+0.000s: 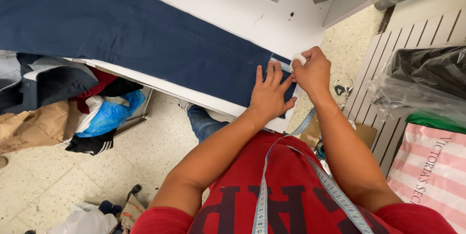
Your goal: Measuring, marking, and cutting a pair of blue pants for alteration on a workshop table.
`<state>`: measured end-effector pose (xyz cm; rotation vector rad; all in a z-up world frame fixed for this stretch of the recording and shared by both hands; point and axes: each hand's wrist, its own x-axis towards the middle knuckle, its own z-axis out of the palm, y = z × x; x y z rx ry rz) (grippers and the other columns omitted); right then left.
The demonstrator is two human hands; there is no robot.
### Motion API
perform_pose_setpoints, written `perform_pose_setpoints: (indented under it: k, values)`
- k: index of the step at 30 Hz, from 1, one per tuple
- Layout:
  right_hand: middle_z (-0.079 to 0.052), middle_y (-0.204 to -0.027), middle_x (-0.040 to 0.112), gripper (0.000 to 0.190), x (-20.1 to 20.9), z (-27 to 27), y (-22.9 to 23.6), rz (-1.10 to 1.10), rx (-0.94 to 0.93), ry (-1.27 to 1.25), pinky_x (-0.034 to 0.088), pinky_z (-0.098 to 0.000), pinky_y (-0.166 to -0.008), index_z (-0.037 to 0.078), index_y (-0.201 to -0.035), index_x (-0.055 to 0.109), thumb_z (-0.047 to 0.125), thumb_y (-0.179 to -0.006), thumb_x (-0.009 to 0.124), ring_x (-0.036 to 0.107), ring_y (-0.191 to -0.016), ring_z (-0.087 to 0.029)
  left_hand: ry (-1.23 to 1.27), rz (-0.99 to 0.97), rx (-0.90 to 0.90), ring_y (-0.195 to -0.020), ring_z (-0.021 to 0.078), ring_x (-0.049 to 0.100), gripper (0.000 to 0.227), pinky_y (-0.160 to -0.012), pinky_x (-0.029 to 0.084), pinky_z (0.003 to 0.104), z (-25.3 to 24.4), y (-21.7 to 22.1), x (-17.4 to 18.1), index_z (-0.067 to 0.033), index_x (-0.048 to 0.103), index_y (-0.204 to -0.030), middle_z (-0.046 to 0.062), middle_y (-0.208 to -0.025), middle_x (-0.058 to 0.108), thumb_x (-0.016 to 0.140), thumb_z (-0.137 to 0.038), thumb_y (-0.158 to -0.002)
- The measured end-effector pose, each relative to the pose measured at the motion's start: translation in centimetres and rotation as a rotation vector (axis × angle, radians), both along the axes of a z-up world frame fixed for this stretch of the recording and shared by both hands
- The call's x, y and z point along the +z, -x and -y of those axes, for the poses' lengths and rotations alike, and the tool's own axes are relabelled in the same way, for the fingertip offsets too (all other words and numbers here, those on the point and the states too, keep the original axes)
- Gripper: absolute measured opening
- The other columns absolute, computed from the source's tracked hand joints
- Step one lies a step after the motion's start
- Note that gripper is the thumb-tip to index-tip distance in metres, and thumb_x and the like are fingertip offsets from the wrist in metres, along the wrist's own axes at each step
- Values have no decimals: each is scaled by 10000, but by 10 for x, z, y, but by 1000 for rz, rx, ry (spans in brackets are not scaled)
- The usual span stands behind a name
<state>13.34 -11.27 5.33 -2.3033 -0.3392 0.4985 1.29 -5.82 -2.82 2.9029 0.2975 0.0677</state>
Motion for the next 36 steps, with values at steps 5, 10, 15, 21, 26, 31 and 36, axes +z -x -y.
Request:
perform_pose_setpoints:
  k: [5, 10, 15, 21, 26, 31, 36]
  values:
    - [-135, -758, 614, 229, -17, 2, -8, 62, 13, 48, 596, -329, -495, -88, -1065, 633, 65, -904, 689, 708, -535, -251, 0, 22, -10, -1500, 445, 211, 711, -1194, 111, 685, 0, -1, 0, -250, 520, -1478, 235, -1541, 344, 425, -681, -920]
    - [-223, -753, 698, 217, -18, -8, -31, 251, -172, -258, 626, -318, -417, -46, -1102, 612, 51, -924, 691, 733, -547, -282, 3, 14, -27, -1509, 451, 195, 769, -1198, 107, 685, -3, 4, 6, -270, 360, -1581, 242, -1555, 327, 428, -687, -939]
    - [-143, -819, 610, 130, -9, 30, -51, -225, -299, -503, 661, -313, -473, 19, -998, 597, 65, -877, 582, 732, -569, -256, -16, 45, -7, -1508, 441, 212, 774, -1205, 123, 671, 1, 4, -2, -283, 354, -1584, 235, -1548, 350, 408, -700, -934]
    - [-158, -971, 730, 297, -16, 52, -25, -57, 91, 156, 559, -461, -676, 77, -1037, 750, 347, -915, 771, 704, -853, -332, -15, 23, -10, -1520, 443, 197, 794, -1214, 100, 671, -1, 1, -1, -270, 314, -1606, 241, -1572, 322, 408, -708, -950]
    - [-81, -877, 769, 272, -11, 79, -20, -128, 275, 330, 551, -449, -792, 107, -1123, 741, 336, -988, 682, 727, -915, -303, 99, 107, 29, -1545, 442, 208, 834, -1243, 106, 636, 7, 33, 18, -216, 276, -1630, 251, -1613, 300, 456, -685, -964]
    - [-177, -805, 755, 295, 49, 79, 9, -393, 401, 263, 516, -466, -824, 37, -972, 796, 245, -989, 587, 653, -833, -320, 254, 317, -197, -1449, 269, 461, 424, -1246, 260, 481, 21, 108, -31, -132, 643, -1325, 76, -1454, 572, 588, -266, -927]
    - [-144, -782, 777, 299, 26, 76, 32, -429, 519, 341, 550, -415, -791, 47, -996, 811, 244, -979, 587, 715, -816, -312, 271, 410, -189, -1430, 241, 484, 343, -1250, 281, 437, 24, 110, -22, -145, 659, -1289, 54, -1428, 603, 572, -208, -963]
